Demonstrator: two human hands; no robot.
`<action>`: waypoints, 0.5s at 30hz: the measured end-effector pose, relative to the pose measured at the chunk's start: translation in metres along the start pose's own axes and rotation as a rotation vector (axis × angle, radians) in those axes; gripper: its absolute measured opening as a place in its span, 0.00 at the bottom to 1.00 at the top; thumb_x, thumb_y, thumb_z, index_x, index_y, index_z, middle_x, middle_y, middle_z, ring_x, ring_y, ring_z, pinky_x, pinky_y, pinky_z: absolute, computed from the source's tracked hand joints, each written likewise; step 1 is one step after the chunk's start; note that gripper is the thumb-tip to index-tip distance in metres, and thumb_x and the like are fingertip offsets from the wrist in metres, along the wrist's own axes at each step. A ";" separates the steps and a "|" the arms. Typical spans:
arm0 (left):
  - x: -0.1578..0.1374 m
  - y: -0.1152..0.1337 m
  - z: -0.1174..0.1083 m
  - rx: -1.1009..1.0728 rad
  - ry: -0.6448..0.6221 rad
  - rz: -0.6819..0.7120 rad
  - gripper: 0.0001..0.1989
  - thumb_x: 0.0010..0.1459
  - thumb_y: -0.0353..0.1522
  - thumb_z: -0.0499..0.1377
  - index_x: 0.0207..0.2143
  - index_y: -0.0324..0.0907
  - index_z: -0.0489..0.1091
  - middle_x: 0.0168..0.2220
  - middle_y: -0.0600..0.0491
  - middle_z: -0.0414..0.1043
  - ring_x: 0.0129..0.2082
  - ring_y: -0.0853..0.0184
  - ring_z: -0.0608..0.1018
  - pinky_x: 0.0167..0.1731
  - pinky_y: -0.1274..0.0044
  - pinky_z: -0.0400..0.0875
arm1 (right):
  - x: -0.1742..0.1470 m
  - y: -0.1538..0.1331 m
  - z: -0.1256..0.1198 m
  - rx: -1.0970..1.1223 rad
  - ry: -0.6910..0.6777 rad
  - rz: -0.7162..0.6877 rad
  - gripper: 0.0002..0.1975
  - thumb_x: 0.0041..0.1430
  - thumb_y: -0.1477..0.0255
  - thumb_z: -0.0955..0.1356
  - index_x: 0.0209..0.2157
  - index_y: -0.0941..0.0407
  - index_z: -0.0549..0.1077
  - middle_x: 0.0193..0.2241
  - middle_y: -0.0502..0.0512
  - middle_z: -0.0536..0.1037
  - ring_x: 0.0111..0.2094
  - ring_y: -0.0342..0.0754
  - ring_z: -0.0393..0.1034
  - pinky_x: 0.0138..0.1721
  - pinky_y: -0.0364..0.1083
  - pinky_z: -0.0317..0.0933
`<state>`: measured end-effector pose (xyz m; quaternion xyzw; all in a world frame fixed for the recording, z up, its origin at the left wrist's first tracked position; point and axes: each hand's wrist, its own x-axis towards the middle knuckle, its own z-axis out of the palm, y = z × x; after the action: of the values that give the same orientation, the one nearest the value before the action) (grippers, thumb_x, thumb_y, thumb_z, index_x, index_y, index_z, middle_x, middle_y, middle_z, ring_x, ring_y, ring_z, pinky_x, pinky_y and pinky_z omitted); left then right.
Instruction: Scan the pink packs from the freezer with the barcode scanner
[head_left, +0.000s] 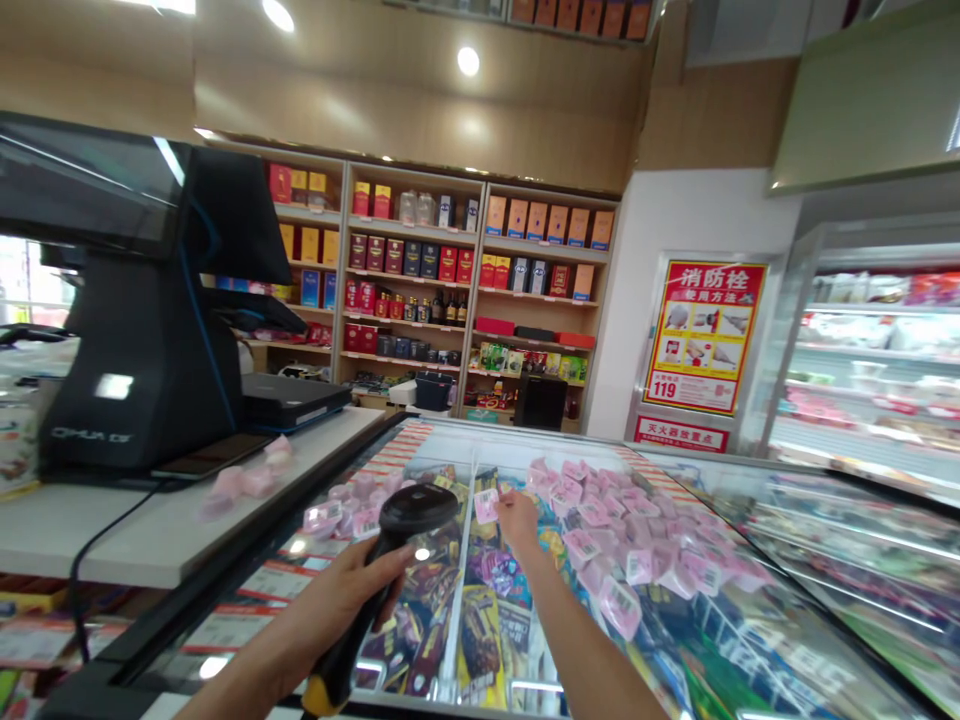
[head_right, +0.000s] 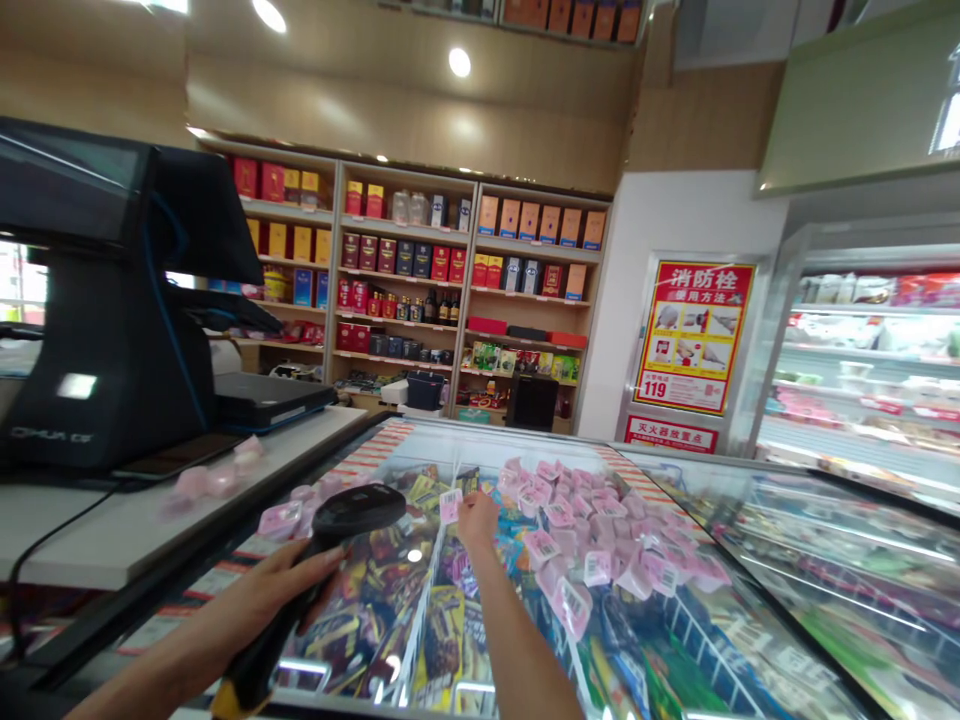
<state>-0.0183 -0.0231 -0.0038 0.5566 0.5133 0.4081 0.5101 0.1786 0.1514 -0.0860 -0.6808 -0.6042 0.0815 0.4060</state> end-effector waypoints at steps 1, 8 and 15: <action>0.000 0.000 -0.002 0.001 0.029 -0.002 0.19 0.42 0.48 0.54 0.17 0.41 0.60 0.12 0.61 0.59 0.15 0.75 0.61 0.18 0.82 0.55 | -0.001 -0.004 0.004 -0.001 -0.012 -0.002 0.08 0.45 0.78 0.63 0.25 0.59 0.73 0.26 0.55 0.77 0.31 0.46 0.70 0.33 0.39 0.59; -0.003 -0.010 -0.022 -0.073 0.174 0.002 0.17 0.42 0.47 0.54 0.21 0.42 0.61 0.13 0.62 0.58 0.15 0.75 0.61 0.18 0.82 0.54 | -0.015 -0.042 0.040 -0.021 -0.097 -0.055 0.09 0.47 0.77 0.61 0.27 0.58 0.73 0.29 0.56 0.76 0.33 0.47 0.69 0.35 0.41 0.59; 0.003 -0.017 -0.032 -0.003 0.197 -0.001 0.19 0.40 0.48 0.56 0.17 0.41 0.60 0.12 0.61 0.59 0.14 0.74 0.61 0.17 0.82 0.55 | -0.028 -0.078 0.066 -0.003 -0.140 -0.134 0.10 0.48 0.77 0.60 0.29 0.58 0.72 0.30 0.55 0.76 0.34 0.47 0.69 0.36 0.42 0.59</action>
<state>-0.0522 -0.0159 -0.0157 0.5128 0.5606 0.4614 0.4581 0.0728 0.1517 -0.0892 -0.6323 -0.6753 0.1009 0.3661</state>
